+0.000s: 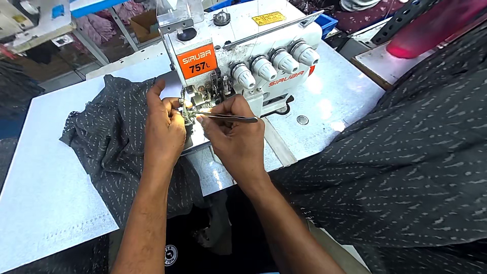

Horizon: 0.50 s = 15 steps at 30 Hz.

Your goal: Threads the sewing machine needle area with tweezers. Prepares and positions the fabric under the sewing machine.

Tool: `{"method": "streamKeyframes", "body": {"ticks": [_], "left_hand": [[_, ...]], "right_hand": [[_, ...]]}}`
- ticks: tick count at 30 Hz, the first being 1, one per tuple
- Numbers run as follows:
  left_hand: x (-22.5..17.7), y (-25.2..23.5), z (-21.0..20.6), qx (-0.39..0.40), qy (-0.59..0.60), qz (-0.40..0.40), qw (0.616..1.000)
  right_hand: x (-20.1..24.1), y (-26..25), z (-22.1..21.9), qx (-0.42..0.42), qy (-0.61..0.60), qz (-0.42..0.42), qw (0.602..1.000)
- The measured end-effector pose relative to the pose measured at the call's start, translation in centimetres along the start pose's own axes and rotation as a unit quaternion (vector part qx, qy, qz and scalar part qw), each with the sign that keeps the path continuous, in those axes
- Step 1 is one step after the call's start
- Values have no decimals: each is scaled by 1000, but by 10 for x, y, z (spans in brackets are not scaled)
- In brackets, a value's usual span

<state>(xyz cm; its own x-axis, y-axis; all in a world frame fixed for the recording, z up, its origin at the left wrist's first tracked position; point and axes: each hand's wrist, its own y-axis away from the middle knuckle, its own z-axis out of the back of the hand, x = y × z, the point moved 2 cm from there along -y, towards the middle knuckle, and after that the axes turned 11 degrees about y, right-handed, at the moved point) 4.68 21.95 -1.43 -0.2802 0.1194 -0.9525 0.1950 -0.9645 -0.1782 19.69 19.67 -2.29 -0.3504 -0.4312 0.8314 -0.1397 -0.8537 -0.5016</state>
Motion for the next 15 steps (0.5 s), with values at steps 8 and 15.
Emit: {"method": "streamKeyframes", "body": {"ticks": [8, 15], "left_hand": [[0, 0, -1, 1, -1, -3, 1000], [0, 0, 0, 2, 3, -4, 1000]], "right_hand": [[-2, 0, -2, -8, 26, 24, 999], [-3, 3, -5, -38, -31, 7, 999]]}}
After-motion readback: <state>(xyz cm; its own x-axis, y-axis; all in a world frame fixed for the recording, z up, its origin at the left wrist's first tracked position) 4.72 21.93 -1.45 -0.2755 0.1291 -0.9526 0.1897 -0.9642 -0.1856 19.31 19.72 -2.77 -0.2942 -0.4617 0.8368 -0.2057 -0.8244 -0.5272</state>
